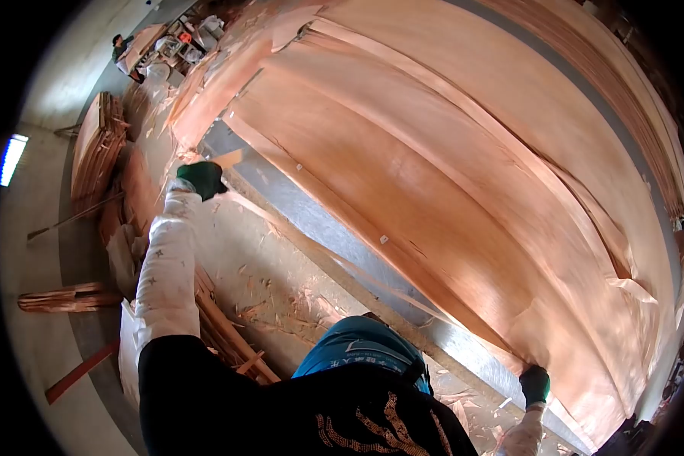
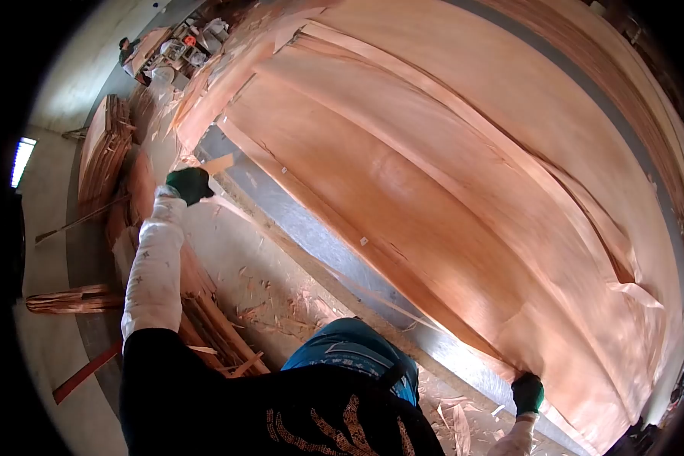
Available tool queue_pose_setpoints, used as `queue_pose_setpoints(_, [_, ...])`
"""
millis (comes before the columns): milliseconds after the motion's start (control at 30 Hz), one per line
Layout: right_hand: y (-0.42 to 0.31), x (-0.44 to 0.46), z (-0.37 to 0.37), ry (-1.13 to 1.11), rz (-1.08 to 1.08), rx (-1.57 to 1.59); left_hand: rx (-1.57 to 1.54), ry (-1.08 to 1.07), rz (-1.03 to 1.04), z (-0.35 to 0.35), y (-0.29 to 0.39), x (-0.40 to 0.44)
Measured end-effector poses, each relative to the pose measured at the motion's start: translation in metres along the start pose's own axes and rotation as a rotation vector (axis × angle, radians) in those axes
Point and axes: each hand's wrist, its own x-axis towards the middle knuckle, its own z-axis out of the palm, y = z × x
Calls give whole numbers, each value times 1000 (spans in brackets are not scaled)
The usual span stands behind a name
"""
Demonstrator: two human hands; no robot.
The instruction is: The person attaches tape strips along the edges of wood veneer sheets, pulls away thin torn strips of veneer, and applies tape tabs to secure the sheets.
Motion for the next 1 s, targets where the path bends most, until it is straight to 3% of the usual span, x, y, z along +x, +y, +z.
queue_pose_setpoints(100, [6,1,6,12,-136,-58,-32,-51,-158,-31,12,24])
queue_pose_setpoints(367, [-8,3,-16,-4,40,117,108,-172,-282,-3,77,141])
queue_pose_setpoints(500, [-1,-3,-10,-105,81,82,182,-140,-268,19,86,174])
queue_pose_setpoints(633, [-1,-2,-12,-124,119,116,187,-247,-276,13,96,186])
queue_pose_setpoints(933, [-8,3,-19,-118,115,71,-30,-113,-344,21,98,165])
queue_pose_setpoints(967, [-7,4,-15,-129,122,47,-43,22,-292,55,84,173])
queue_pose_setpoints(1000, [6,1,3,-136,-39,-84,-152,190,-216,96,64,188])
